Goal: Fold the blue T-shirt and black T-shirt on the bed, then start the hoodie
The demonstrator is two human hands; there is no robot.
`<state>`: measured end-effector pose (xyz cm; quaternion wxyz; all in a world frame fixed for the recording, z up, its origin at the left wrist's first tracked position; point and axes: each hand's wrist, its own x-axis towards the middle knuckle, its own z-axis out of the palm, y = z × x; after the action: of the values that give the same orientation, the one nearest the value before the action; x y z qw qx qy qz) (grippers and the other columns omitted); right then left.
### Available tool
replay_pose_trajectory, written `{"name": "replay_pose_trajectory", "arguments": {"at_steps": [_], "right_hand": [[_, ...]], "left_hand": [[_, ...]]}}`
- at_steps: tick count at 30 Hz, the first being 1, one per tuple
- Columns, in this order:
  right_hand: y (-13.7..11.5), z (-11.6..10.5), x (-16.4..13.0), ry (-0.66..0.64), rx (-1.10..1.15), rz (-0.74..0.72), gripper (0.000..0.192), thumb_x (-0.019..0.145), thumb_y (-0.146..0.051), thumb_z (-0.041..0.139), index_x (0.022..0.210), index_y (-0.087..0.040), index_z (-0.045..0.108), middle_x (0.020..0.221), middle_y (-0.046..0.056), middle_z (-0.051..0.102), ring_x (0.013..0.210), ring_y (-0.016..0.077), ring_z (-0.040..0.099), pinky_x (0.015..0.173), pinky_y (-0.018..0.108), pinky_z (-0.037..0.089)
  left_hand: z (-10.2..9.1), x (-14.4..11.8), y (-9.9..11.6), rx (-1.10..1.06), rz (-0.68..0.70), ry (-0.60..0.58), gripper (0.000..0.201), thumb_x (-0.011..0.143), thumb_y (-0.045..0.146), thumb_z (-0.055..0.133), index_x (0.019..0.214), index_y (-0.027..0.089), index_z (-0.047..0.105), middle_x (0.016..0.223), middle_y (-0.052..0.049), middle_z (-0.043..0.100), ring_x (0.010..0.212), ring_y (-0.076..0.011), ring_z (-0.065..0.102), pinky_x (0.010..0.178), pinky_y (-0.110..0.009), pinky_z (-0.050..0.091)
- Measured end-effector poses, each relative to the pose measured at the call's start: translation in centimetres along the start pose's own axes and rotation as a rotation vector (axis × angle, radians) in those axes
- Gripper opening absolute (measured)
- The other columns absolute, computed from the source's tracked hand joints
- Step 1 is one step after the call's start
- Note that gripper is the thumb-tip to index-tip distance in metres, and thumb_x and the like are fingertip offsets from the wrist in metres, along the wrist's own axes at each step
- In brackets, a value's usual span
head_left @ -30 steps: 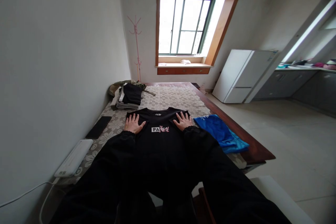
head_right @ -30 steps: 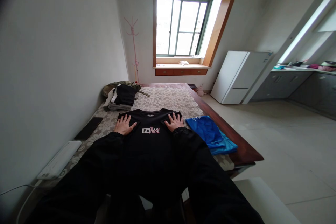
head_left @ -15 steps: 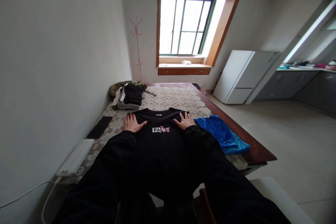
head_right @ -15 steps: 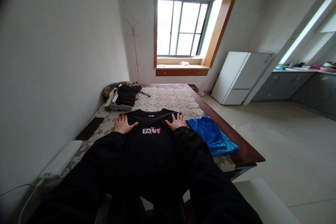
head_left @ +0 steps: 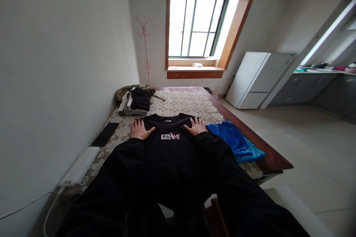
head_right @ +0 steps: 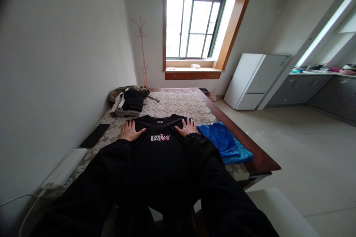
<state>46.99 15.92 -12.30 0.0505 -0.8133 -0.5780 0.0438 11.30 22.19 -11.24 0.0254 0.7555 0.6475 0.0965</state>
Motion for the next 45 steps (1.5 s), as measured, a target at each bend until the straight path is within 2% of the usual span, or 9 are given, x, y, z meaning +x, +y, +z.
{"name": "replay_pose_trajectory", "arguments": {"at_steps": [6,12,21,27,32,36,38,40,45], "right_hand": [[0.0,-0.2,-0.3,0.027,-0.046,-0.207,0.070,0.101,-0.062,0.029,0.165,-0.032,0.026,0.175,0.001,0.017,0.161,0.0292,0.006,0.127,0.057,-0.003],[-1.8,-1.8,1.9,-0.047,-0.017,-0.272,0.070,0.100,-0.063,0.033,0.157,-0.024,0.045,0.167,0.010,0.037,0.156,0.0323,0.025,0.126,0.060,0.006],[-4.6,0.2,4.2,-0.110,0.013,-0.267,0.086,0.097,-0.078,0.026,0.168,-0.031,0.016,0.176,0.002,0.009,0.161,0.0323,0.002,0.126,0.061,0.003],[-5.2,-1.5,2.6,-0.108,0.007,-0.256,0.082,0.100,-0.073,0.024,0.168,-0.029,0.014,0.176,0.003,0.010,0.161,0.0303,0.003,0.127,0.061,-0.002],[-3.8,-4.4,-5.2,0.024,0.175,-0.302,0.074,0.101,-0.066,0.035,0.165,-0.027,0.031,0.173,0.007,0.022,0.160,0.0333,0.015,0.127,0.062,0.008],[2.6,-3.7,-17.9,0.090,0.698,-0.502,0.051,0.099,-0.061,0.048,0.136,-0.032,0.065,0.134,0.009,0.069,0.122,0.0290,0.064,0.105,0.045,0.051],[6.4,-1.4,-24.3,0.138,0.905,-0.361,0.043,0.100,-0.060,0.046,0.099,-0.030,0.077,0.084,0.007,0.073,0.078,0.0258,0.069,0.073,0.039,0.057],[9.5,2.0,-29.1,0.235,1.018,-0.103,0.053,0.098,-0.063,0.047,0.070,-0.026,0.070,0.056,0.003,0.058,0.052,0.0209,0.056,0.054,0.035,0.048],[12.1,11.1,-33.3,0.398,1.173,0.386,0.051,0.081,-0.071,0.067,0.073,-0.020,0.066,0.063,0.003,0.063,0.062,0.0216,0.060,0.058,0.033,0.050]], "left_hand": [[-0.5,0.2,0.0,-0.014,0.198,-0.101,0.079,0.097,0.066,0.034,0.162,0.022,0.036,0.170,-0.010,0.033,0.159,-0.0305,0.023,0.128,-0.047,0.017],[-0.1,2.2,2.2,-0.023,0.179,-0.126,0.074,0.098,0.064,0.032,0.158,0.023,0.042,0.169,-0.013,0.035,0.157,-0.0372,0.027,0.125,-0.058,0.020],[1.2,4.9,3.6,-0.054,0.186,-0.141,0.088,0.093,0.077,0.030,0.165,0.027,0.029,0.174,-0.007,0.023,0.161,-0.0382,0.012,0.126,-0.065,0.009],[-0.4,3.4,4.4,-0.097,0.184,-0.093,0.076,0.100,0.063,0.030,0.164,0.021,0.031,0.173,-0.007,0.025,0.161,-0.0340,0.013,0.128,-0.058,0.010],[-1.6,-3.0,1.7,-0.082,0.220,-0.101,0.070,0.102,0.058,0.034,0.164,0.026,0.032,0.173,-0.004,0.027,0.161,-0.0286,0.015,0.130,-0.052,0.011],[-1.7,-12.8,-3.2,-0.060,0.243,-0.085,0.071,0.097,0.064,0.043,0.161,0.032,0.039,0.170,-0.003,0.034,0.159,-0.0279,0.024,0.131,-0.049,0.014],[-1.5,-18.5,-5.1,-0.118,0.259,0.036,0.066,0.098,0.060,0.045,0.159,0.035,0.042,0.166,-0.001,0.041,0.156,-0.0266,0.032,0.131,-0.049,0.016],[-0.9,-23.9,-6.0,-0.225,0.263,0.188,0.058,0.099,0.052,0.047,0.154,0.034,0.049,0.160,-0.002,0.052,0.152,-0.0281,0.040,0.130,-0.053,0.020],[3.1,-33.0,-5.8,-0.656,-0.039,0.629,0.025,0.095,0.041,0.058,0.111,0.026,0.071,0.134,-0.009,0.070,0.136,-0.0321,0.057,0.118,-0.054,0.043]]}}
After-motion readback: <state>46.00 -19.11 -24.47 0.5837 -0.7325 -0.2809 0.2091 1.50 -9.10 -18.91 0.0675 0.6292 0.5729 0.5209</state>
